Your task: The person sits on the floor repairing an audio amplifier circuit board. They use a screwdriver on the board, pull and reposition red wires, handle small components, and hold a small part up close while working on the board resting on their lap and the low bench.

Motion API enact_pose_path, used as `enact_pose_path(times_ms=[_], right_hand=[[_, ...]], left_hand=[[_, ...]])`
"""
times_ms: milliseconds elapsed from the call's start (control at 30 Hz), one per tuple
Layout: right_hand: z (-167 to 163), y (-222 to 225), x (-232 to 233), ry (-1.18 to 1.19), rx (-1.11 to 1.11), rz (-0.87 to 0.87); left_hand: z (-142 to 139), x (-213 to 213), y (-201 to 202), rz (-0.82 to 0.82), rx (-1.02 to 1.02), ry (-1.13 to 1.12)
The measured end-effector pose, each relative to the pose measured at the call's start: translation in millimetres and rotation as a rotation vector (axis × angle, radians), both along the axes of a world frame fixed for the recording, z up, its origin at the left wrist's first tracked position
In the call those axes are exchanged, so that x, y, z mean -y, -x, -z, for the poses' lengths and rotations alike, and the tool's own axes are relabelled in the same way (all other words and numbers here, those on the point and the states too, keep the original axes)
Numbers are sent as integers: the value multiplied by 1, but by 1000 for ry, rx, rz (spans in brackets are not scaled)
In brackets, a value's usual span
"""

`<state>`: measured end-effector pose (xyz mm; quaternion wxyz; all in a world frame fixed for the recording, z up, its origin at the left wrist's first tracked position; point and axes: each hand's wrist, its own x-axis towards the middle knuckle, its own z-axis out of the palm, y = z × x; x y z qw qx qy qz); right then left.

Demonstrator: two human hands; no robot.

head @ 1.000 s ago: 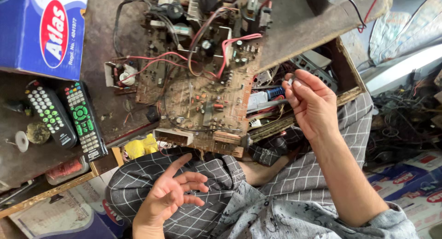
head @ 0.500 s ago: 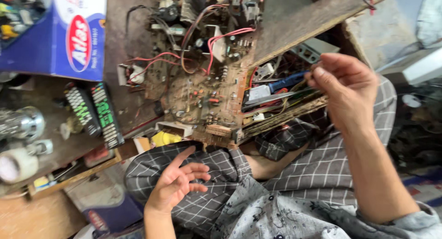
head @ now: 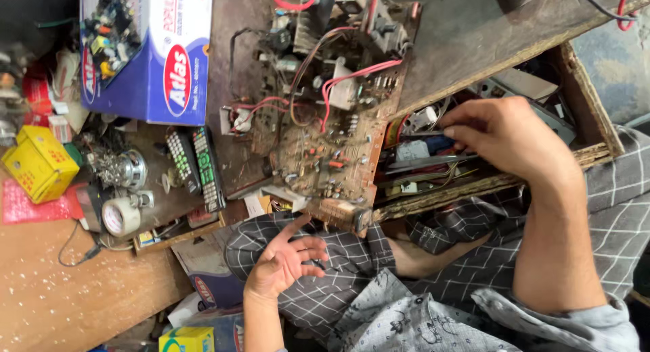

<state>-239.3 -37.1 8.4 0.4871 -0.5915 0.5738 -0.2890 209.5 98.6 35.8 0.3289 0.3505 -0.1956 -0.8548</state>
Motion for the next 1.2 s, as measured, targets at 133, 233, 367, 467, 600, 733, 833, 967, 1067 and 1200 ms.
enact_pose_path(times_ms=[133,233,367,467,600,733,833,967,1067,1200], right_hand=[[4,0,5,121,-147,-55],[0,-1,8,45,-46,-37],[-6,-1,12,45,-127,-45],[-6,1,13,34,-95,-34],[-1,3,13,127,-77,-30],[3,5,13,150,-94,-78],[4,7,14,129,-83,-90],[3,8,13,94,-92,-101],[3,9,14,40,-82,-98],[2,9,13,79,-91,-88]], left_hand=[[10,7,-4,-26,1,-56],[14,10,-9,-37,-19,-86],[17,11,-15,-11,-25,-98],[19,13,-16,-9,-6,-119],[18,15,-14,-8,32,-132],[14,16,-10,-15,80,-131],[12,15,-8,-29,110,-147],[15,15,-7,-24,118,-160],[15,16,-8,-37,126,-167],[9,17,-1,-17,126,-137]])
